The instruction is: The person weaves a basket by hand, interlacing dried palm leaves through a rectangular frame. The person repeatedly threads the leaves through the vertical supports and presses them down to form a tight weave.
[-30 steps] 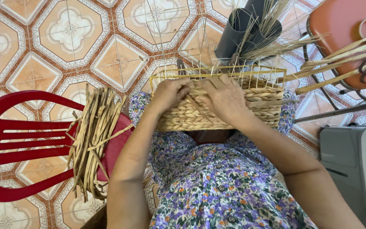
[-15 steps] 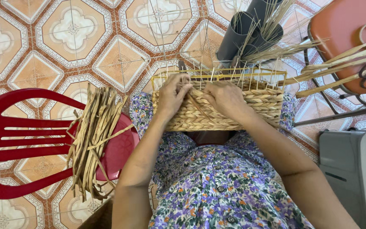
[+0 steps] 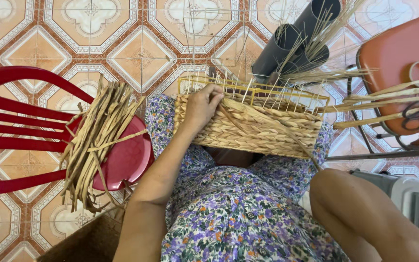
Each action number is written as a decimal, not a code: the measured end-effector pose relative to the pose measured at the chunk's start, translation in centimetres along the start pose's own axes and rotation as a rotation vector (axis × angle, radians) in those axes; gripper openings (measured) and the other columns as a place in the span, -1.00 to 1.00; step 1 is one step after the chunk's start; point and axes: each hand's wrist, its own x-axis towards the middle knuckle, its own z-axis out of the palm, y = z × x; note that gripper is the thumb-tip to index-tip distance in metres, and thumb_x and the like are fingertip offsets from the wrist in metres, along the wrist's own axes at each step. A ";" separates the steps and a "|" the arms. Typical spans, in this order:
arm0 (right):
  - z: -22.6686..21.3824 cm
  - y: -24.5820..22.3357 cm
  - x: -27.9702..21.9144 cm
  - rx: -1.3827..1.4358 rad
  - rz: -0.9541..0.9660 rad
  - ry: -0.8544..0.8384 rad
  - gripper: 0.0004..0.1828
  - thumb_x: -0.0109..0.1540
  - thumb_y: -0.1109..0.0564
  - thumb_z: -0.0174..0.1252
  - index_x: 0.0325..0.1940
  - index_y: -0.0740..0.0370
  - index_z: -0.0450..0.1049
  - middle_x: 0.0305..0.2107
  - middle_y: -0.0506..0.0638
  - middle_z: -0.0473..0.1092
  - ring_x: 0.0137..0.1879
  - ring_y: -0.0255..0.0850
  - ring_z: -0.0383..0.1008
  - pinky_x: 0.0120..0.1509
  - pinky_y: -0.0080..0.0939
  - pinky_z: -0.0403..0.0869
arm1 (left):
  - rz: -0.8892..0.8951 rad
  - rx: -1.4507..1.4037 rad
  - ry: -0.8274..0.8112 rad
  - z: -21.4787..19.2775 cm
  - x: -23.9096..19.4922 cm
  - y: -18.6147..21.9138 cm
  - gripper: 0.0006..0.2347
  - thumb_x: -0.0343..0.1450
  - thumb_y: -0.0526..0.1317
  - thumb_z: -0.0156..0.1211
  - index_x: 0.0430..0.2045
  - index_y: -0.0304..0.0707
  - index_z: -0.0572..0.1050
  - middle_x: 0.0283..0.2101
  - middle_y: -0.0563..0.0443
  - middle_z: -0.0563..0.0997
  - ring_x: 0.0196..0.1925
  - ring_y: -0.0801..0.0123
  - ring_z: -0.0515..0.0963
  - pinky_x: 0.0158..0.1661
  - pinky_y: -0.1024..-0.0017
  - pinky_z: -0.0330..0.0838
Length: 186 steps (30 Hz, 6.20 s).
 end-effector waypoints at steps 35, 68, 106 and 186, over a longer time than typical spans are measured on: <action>0.7 1.4 0.3 -0.098 -0.022 0.304 -0.65 0.30 0.19 0.25 0.18 0.21 0.51 -0.18 0.03 0.44 -0.11 -0.16 0.49 -0.06 -0.17 0.49 | -0.067 -0.029 -0.028 -0.5 0.6 0.4 -0.91 0.40 -0.30 0.32 -0.29 -0.23 0.59 -0.37 0.06 0.72 -0.40 0.47 0.67 -0.30 0.47 0.55; 12.1 22.9 4.3 0.290 0.693 0.545 -0.87 0.33 0.23 0.19 -0.07 0.12 0.61 -0.30 -0.08 0.58 -0.29 -0.43 0.54 -0.17 -0.40 0.59 | -0.135 -0.102 -0.621 -2.1 3.9 2.6 -0.90 0.50 -0.25 0.25 -0.20 -0.25 0.62 -0.41 0.05 0.70 -0.58 0.58 0.63 -0.58 0.58 0.51; 13.4 21.1 1.3 -0.348 0.555 0.553 -0.87 0.31 0.20 0.34 -0.21 0.24 0.50 -0.29 0.10 0.55 -0.21 -0.14 0.58 -0.11 -0.07 0.55 | -0.139 0.031 -0.585 -0.9 4.4 3.1 -0.82 0.54 -0.09 0.09 -0.18 -0.02 0.64 -0.27 0.09 0.74 -0.49 0.53 0.62 -0.36 0.51 0.53; 13.0 19.1 -2.3 1.049 0.305 1.195 -0.80 0.46 0.15 0.09 0.03 0.34 0.51 -0.44 -0.13 0.38 -0.33 -0.42 0.32 -0.23 -0.41 0.31 | 1.134 -0.613 -0.564 -8.7 -8.5 28.1 -0.84 0.57 -0.34 0.03 -0.14 -0.55 0.49 -0.04 -0.34 0.57 0.09 -0.15 0.62 0.10 0.09 0.52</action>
